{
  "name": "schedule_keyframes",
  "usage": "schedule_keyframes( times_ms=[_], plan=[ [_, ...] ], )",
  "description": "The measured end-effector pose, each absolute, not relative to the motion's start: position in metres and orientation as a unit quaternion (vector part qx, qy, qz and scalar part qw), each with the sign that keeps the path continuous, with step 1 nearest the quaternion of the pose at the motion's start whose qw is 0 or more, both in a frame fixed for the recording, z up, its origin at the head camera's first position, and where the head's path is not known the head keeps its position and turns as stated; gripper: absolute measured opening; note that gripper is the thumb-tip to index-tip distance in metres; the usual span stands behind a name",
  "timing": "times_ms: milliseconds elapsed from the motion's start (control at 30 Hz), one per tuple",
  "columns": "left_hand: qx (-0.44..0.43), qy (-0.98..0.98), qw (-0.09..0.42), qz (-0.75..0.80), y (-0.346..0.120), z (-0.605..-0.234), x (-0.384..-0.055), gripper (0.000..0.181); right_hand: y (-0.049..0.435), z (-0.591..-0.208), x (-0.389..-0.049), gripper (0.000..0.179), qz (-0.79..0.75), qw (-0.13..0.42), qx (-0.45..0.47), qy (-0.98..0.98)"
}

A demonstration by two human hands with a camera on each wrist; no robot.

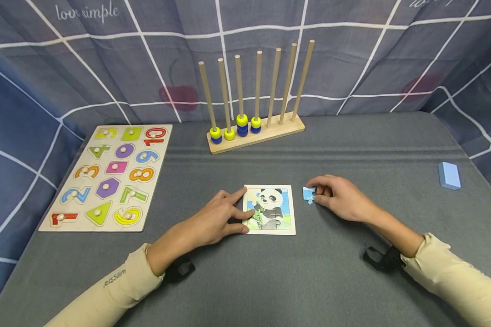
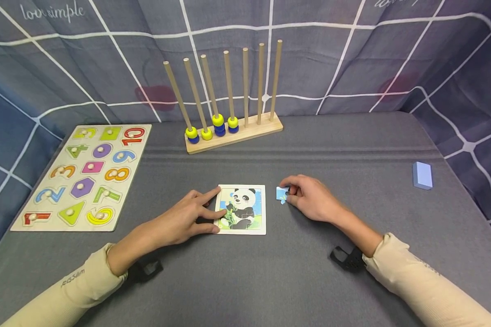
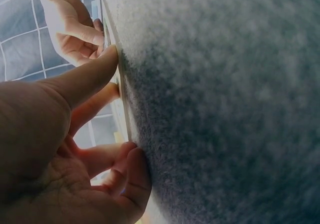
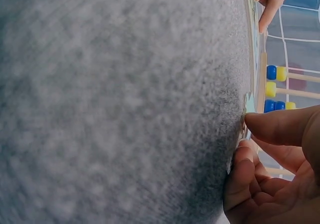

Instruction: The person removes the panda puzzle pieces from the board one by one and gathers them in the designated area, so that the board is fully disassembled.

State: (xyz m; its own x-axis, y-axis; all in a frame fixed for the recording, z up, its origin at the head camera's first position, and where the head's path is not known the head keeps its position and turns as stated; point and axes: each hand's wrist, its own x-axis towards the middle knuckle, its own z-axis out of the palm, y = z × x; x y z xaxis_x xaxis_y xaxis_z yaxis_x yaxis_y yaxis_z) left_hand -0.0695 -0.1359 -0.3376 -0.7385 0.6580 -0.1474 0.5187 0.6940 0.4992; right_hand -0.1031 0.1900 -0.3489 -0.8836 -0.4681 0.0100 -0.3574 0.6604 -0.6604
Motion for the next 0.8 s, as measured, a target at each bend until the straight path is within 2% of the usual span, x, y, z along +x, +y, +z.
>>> schedule_keyframes(
  times_ms=[800],
  plan=[
    [0.329, 0.905, 0.152, 0.221, -0.1367, -0.3394, -0.0674, 0.044, 0.1886, -0.3471, -0.1023, 0.025, -0.353, 0.084, -0.233, 0.902]
  ],
)
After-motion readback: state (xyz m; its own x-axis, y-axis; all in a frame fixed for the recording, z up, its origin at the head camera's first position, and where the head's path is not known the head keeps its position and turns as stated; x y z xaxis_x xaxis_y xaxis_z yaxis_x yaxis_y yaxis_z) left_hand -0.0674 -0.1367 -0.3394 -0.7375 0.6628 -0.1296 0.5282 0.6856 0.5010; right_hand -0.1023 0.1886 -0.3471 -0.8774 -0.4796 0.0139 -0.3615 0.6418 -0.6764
